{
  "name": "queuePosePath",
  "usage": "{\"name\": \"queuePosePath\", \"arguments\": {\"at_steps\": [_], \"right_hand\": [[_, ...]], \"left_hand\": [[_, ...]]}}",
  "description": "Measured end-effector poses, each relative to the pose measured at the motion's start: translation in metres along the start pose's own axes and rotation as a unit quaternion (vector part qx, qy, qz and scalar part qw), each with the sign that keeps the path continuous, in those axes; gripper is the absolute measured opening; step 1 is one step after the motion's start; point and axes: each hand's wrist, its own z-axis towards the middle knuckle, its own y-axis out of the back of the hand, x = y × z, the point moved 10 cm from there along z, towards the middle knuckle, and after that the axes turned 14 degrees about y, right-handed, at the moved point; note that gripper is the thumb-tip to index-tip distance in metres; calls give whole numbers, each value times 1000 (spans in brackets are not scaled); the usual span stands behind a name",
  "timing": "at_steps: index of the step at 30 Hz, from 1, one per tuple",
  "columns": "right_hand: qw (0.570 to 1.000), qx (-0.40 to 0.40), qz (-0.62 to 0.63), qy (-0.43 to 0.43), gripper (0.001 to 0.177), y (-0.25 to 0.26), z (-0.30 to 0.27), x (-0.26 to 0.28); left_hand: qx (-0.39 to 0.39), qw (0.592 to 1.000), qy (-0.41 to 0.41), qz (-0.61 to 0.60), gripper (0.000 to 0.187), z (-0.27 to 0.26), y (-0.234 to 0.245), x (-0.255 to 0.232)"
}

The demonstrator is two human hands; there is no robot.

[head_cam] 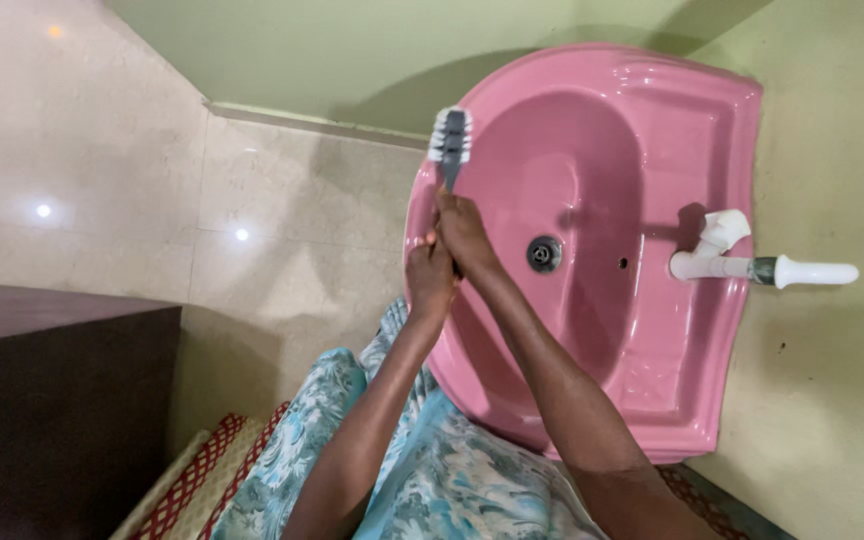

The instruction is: The person cleans a pink corner sink by hand using a brush, scrubbing the basin and around the faucet.

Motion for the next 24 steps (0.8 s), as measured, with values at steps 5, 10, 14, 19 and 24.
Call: {"name": "queuePosePath", "arguments": {"at_steps": [5, 10, 14, 19, 24], "right_hand": [[998, -53, 26, 8, 51, 6, 36, 17], [998, 31, -26, 48, 57, -42, -49, 17], [993, 35, -102, -44, 54, -18, -71, -12], [996, -27, -79, 23, 57, -13, -13, 4], [991, 20, -133, 24, 57, -44, -88, 7]], "left_hand": [[55, 996, 54, -43, 40, 27, -9, -27], [89, 985, 110, -101, 48, -47, 37, 23], [63, 989, 104, -87, 42, -65, 24, 39], [53, 995, 31, -83, 38, -13, 14, -7], [98, 977, 83, -171, 44, -80, 52, 40]]}}
